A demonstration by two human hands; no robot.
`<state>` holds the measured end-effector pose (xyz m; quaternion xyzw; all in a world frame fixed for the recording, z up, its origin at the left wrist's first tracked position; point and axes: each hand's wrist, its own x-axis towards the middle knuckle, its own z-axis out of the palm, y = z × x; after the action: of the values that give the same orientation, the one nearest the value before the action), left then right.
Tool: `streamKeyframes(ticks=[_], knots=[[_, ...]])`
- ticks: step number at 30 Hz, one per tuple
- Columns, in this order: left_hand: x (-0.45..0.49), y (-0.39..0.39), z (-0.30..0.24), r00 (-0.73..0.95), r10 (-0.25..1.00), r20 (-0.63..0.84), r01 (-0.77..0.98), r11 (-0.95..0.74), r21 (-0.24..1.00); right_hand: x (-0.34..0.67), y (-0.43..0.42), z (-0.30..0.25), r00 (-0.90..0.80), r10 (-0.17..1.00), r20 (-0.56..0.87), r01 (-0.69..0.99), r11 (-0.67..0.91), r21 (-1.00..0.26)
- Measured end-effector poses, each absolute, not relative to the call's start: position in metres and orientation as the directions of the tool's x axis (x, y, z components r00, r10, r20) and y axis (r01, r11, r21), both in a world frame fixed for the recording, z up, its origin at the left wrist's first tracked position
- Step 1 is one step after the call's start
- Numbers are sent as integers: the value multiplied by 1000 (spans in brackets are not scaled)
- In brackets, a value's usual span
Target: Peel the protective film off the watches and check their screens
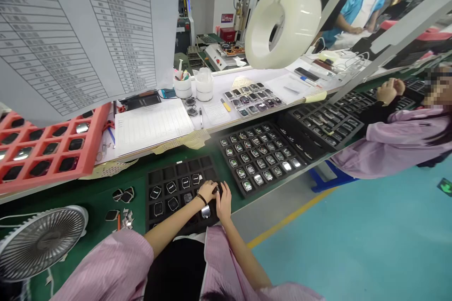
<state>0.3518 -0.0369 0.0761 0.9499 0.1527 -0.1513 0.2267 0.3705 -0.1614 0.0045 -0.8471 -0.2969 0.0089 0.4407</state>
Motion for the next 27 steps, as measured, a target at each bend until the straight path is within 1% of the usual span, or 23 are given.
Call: streamKeyframes(ticks=[2,5,12,18,21,24,27], knots=[[341,-30,80,914,233,-333,362,-838,408,370,-162,5,823,511,249,496,-434,-752],[319,-19,84,909,265,-321,385,-828,407,369,-161,8,821,514,249,498,-431,-753],[301,-13,75,871,244,-427,402,-853,332,369,-160,12,817,526,238,497,-431,-753],[315,-18,73,844,285,-454,434,-861,266,370,-159,11,818,523,238,493,-427,-758],[314,-17,75,848,290,-443,436,-857,275,370,-158,10,819,519,246,494,-417,-763],[305,-12,82,863,291,-413,434,-845,312,370,-159,9,819,516,253,495,-410,-766],[289,-3,90,868,325,-374,453,-827,333,370,-159,9,821,514,249,491,-411,-768]])
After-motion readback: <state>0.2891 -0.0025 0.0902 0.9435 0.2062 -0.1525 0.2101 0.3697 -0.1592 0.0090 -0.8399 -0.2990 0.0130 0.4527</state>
